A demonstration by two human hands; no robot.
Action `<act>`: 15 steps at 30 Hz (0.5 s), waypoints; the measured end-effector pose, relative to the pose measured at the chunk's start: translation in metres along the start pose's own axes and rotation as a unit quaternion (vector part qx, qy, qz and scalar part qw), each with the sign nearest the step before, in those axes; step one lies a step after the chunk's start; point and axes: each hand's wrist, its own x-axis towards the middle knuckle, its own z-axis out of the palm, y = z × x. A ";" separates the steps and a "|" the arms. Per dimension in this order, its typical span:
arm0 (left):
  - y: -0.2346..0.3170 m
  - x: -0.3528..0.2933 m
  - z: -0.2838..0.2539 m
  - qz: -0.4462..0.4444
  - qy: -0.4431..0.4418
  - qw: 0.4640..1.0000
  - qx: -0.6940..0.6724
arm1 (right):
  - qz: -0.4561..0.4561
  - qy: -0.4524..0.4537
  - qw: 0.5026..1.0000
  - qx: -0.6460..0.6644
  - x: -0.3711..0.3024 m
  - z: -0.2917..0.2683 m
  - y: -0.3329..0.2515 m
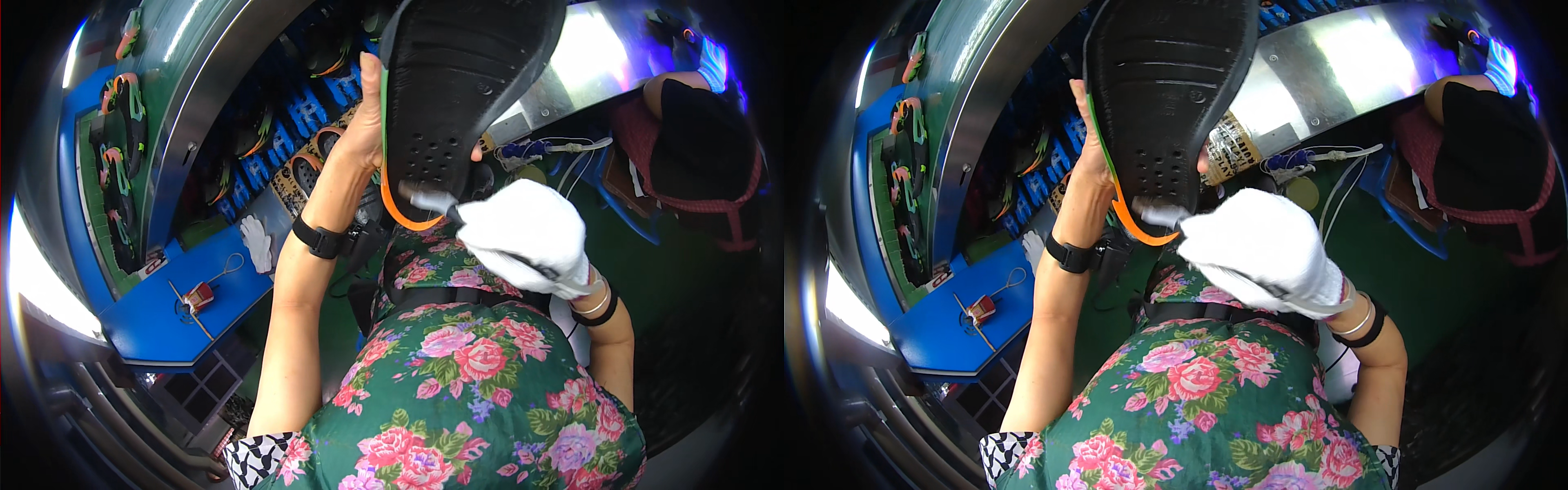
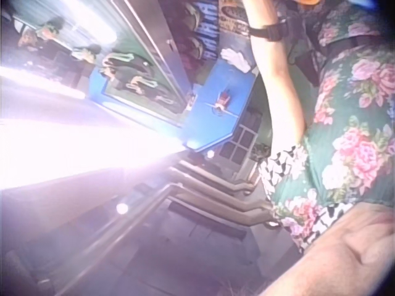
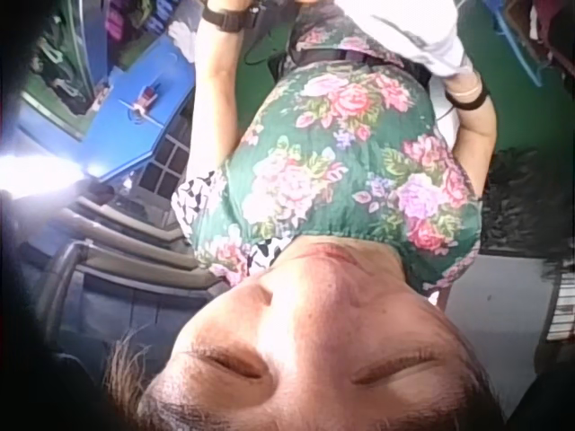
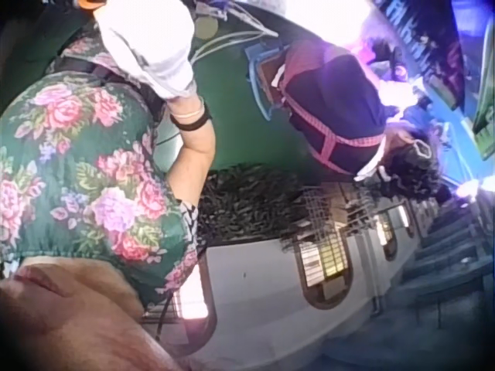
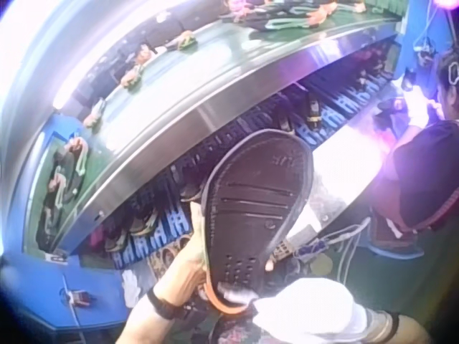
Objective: Applying adhesive to the bottoms of shoe soles using a brush on a factory assembly line.
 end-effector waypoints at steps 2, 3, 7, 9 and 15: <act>0.003 0.003 0.011 -0.066 0.097 0.971 0.207 | -0.032 -0.040 0.998 -0.026 -0.008 0.005 0.005; 0.002 0.001 0.011 -0.064 0.099 0.971 0.207 | -0.011 -0.081 0.997 0.008 -0.007 0.004 0.000; 0.000 -0.006 0.006 -0.113 0.092 0.982 0.123 | 0.071 -0.057 0.977 0.194 0.001 -0.003 0.000; 0.000 -0.004 0.003 -0.147 0.094 0.979 0.107 | 0.007 -0.054 0.998 0.042 -0.001 0.001 0.006; 0.004 -0.005 -0.006 -0.224 0.147 0.938 0.222 | 0.014 -0.118 0.984 0.132 0.004 0.005 0.010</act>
